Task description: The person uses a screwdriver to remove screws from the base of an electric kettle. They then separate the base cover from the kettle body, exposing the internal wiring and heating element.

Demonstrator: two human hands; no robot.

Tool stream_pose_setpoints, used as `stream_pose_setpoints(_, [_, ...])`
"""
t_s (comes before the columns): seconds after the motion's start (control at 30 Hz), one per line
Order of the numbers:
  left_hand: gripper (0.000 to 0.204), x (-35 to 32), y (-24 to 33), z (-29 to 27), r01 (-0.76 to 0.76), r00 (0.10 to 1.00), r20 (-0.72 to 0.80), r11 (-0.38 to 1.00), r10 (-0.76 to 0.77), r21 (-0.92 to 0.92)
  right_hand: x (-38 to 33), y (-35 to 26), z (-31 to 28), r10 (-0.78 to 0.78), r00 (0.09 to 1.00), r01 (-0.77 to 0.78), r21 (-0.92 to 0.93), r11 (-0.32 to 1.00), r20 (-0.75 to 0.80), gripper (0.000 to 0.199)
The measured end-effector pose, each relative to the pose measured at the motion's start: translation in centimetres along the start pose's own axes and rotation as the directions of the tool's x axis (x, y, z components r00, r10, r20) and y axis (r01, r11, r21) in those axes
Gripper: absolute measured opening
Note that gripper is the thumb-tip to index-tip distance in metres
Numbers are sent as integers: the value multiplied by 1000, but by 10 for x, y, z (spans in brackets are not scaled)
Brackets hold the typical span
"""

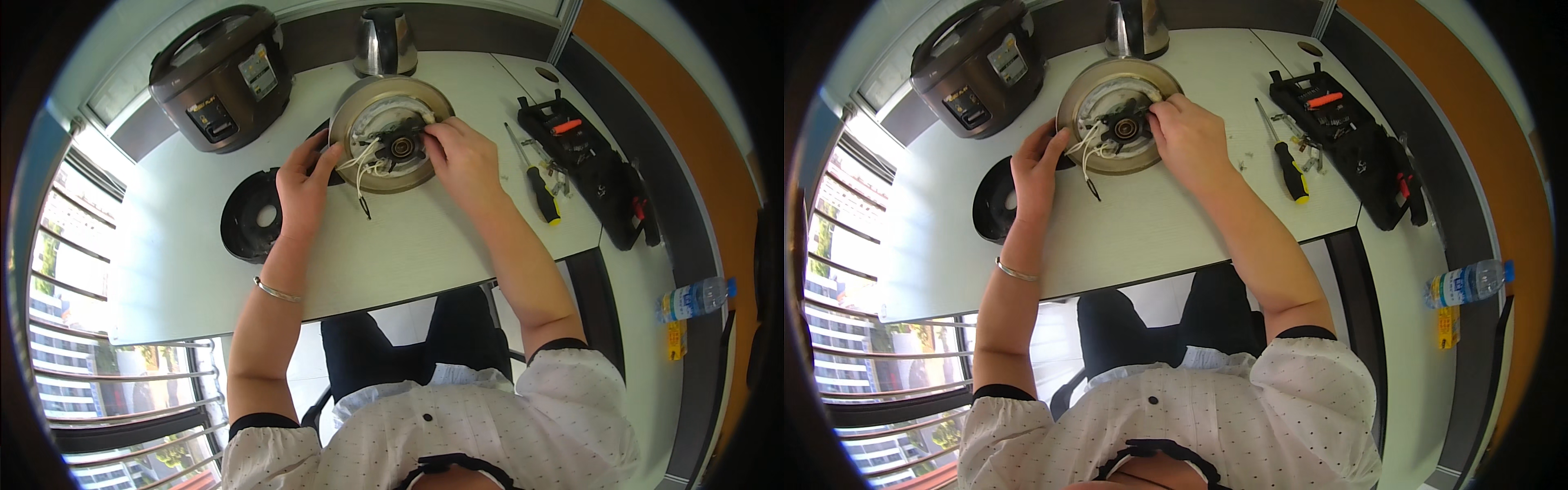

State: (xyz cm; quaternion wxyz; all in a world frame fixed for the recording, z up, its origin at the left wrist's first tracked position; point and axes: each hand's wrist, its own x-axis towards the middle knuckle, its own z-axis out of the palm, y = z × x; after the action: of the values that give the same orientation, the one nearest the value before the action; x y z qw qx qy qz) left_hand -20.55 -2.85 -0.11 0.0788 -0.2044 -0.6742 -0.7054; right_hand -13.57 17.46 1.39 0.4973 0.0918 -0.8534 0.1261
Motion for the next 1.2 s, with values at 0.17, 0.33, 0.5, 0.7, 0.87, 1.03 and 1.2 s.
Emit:
stream_pose_setpoints(0.17, [34, 1, 3, 0, -9, 1000, 10, 1000, 9, 12, 0, 1, -1, -1, 1000, 1, 8, 1000, 3, 11])
stream_pose_setpoints(0.33, [33, 3, -4, -3, -28, 999, 22, 999, 28, 18, -2, 3, 0, 9, 1000, -10, 20, 1000, 28, 13])
stream_pose_setpoints(0.5, [32, 3, -5, -3, -41, 999, 23, 999, 41, 4, -2, 2, -2, 32, 998, -33, 14, 999, 59, 12])
stream_pose_setpoints(0.7, [31, 2, -1, -2, -41, 999, 26, 999, 42, -17, -2, 3, -3, 33, 997, -34, 21, 999, 67, 12])
stream_pose_setpoints(0.87, [32, 2, 1, -1, -27, 999, 32, 1000, 27, -11, -2, 4, -1, 38, 997, -40, 35, 999, 68, 12])
stream_pose_setpoints(1.03, [33, 2, 0, -2, -28, 999, 29, 1000, 27, 3, -2, 3, -2, 62, 995, -66, 54, 996, 78, 11])
stream_pose_setpoints(1.2, [32, 3, -2, -3, -30, 999, 24, 1000, 30, 0, -1, 2, -3, 94, 993, -101, 86, 991, 77, 8])
